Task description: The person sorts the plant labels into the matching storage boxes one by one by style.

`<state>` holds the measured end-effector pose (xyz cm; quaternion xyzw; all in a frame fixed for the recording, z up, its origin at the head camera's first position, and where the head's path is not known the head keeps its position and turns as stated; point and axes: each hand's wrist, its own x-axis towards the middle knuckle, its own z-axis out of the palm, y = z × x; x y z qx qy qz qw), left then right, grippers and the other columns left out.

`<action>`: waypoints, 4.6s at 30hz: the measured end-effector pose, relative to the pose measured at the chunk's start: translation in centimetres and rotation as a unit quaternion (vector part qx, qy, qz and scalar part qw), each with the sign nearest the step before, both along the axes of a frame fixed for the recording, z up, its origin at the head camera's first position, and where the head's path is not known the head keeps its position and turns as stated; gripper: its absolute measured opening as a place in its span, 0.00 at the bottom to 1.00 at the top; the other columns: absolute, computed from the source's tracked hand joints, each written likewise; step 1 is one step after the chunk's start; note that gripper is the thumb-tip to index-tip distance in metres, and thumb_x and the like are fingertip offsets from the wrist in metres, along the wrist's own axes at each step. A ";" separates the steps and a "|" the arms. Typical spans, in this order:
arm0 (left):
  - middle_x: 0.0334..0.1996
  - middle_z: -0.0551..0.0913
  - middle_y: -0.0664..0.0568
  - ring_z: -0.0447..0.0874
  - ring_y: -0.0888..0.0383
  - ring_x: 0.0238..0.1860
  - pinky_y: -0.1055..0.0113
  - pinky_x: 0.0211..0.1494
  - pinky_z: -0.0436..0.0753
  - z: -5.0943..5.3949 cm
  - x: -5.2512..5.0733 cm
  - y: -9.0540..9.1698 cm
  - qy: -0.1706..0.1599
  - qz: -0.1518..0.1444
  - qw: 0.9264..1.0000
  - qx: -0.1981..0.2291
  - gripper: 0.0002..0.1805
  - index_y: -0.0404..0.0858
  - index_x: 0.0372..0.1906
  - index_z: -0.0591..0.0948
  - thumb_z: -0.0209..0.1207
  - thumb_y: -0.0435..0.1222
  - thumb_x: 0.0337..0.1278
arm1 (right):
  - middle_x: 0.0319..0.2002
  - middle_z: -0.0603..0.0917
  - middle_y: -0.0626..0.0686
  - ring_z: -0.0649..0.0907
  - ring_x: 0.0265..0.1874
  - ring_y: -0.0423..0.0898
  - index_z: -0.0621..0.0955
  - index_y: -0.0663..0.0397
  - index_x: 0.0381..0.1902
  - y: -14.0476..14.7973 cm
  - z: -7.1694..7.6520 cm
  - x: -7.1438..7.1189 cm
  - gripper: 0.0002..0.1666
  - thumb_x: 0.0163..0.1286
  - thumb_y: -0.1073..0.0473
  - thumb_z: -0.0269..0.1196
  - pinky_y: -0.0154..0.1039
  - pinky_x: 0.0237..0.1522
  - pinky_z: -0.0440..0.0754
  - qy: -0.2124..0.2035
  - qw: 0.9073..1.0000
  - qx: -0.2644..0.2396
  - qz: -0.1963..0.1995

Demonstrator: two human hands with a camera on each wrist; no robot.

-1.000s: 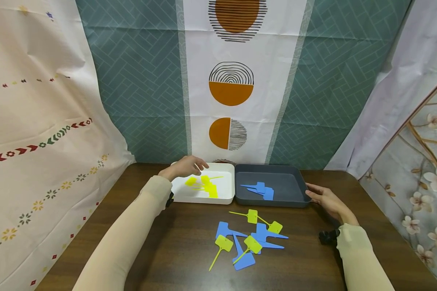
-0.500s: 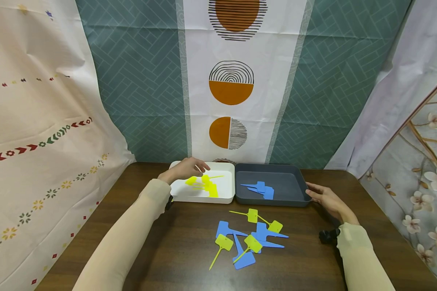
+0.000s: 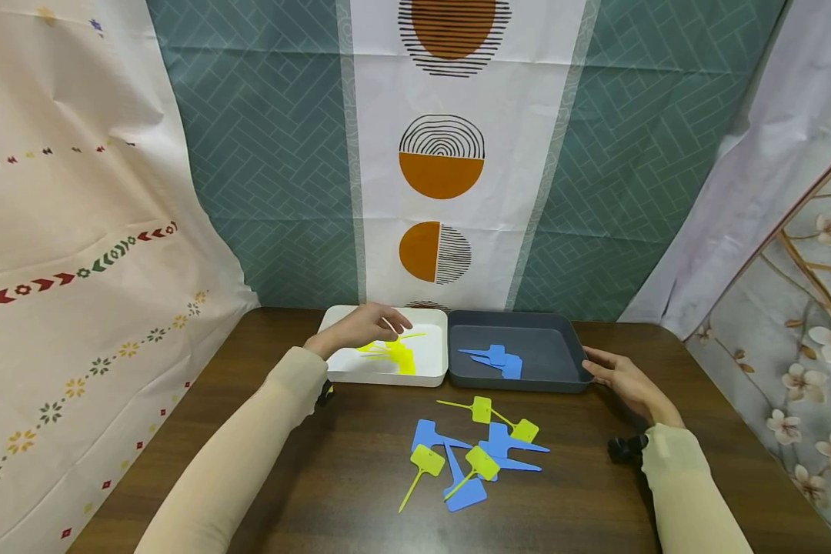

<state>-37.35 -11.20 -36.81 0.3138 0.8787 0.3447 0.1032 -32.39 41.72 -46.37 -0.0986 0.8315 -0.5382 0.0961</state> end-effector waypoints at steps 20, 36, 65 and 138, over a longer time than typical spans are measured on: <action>0.54 0.87 0.47 0.86 0.58 0.51 0.67 0.53 0.83 -0.6 5.0 5.1 -0.006 -0.108 0.994 0.017 0.16 0.38 0.59 0.86 0.63 0.29 0.70 | 0.80 0.50 0.74 0.57 0.77 0.71 0.52 0.70 0.81 -0.1 0.2 0.1 0.43 0.84 0.50 0.54 0.25 0.55 0.73 -0.006 1.000 0.001 0.003; 0.52 0.87 0.42 0.82 0.64 0.46 0.70 0.52 0.83 -3.1 7.9 7.3 -0.090 -0.154 0.984 -0.001 0.18 0.36 0.60 0.84 0.62 0.26 0.69 | 0.80 0.50 0.74 0.55 0.77 0.70 0.52 0.70 0.81 -0.2 0.3 0.0 0.43 0.84 0.50 0.55 0.24 0.55 0.73 -0.008 1.000 -0.002 0.002; 0.44 0.88 0.55 0.83 0.65 0.43 0.75 0.49 0.81 -5.7 9.4 9.0 -0.079 -0.229 0.968 -0.063 0.19 0.40 0.56 0.87 0.68 0.23 0.61 | 0.79 0.51 0.75 0.57 0.76 0.69 0.52 0.72 0.81 -0.2 0.2 0.0 0.43 0.84 0.50 0.54 0.22 0.53 0.73 -0.001 1.000 -0.007 0.001; 0.42 0.90 0.60 0.85 0.70 0.38 0.76 0.47 0.83 -3.8 9.8 7.7 -0.066 -0.237 0.965 -0.088 0.10 0.38 0.50 0.90 0.63 0.30 0.70 | 0.79 0.54 0.74 0.72 0.68 0.44 0.53 0.70 0.81 -0.1 0.1 -0.1 0.42 0.84 0.50 0.55 0.23 0.53 0.75 0.000 1.000 0.006 0.003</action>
